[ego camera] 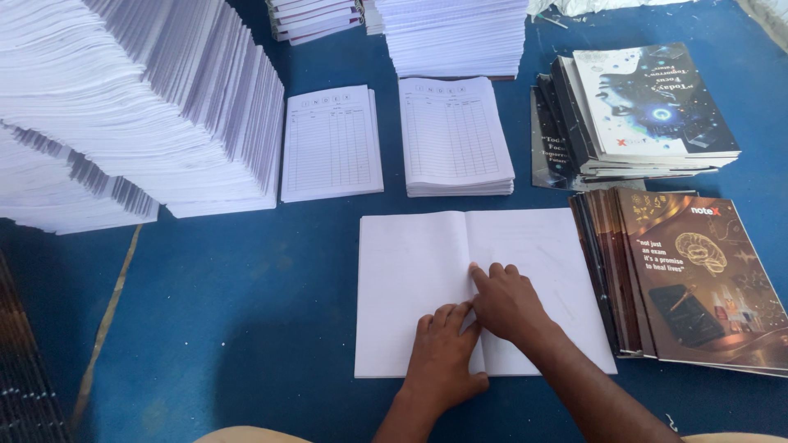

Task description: The person organizes stacks of notebooks and papers on a blue table. They pick up notebooks, flip through pages, and place them into neat piles. The person also handles loose sheets of paper and aligns them with the notebook stacks.

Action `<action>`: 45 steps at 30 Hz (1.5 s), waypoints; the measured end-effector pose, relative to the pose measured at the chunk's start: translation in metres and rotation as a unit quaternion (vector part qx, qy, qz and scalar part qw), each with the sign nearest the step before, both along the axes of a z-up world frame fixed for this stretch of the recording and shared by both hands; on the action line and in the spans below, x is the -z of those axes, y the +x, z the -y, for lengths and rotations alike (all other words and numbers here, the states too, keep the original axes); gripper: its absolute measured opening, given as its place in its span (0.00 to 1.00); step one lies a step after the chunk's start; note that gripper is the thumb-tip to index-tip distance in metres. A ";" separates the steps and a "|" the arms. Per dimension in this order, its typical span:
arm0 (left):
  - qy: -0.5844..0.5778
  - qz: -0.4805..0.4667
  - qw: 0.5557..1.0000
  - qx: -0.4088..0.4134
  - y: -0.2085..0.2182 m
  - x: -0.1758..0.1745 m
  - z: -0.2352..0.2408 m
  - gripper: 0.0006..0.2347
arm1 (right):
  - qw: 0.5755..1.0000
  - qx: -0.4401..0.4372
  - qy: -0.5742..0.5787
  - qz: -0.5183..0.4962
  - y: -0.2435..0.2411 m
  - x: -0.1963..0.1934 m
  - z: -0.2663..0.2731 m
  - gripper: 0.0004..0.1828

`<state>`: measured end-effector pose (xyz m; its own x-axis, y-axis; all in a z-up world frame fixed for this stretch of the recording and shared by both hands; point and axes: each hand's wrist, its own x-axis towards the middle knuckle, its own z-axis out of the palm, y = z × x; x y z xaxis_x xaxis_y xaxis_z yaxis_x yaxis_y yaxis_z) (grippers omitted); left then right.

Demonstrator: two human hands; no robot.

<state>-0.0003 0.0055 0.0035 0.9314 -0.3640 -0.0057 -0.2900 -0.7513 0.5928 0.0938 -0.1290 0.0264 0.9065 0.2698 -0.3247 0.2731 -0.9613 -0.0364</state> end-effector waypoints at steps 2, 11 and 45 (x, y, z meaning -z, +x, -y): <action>-0.002 -0.024 1.000 0.002 0.002 -0.003 -0.001 0.34 | 1.000 0.008 0.000 -0.011 0.002 0.001 0.000 0.32; -0.069 -0.140 0.988 -0.010 0.013 -0.006 -0.020 0.30 | 0.999 0.013 0.024 -0.020 0.003 0.003 0.005 0.32; -0.513 -0.036 0.681 -0.521 0.121 0.030 -0.401 0.25 | 0.964 -0.152 0.219 -0.027 0.080 0.002 -0.198 0.23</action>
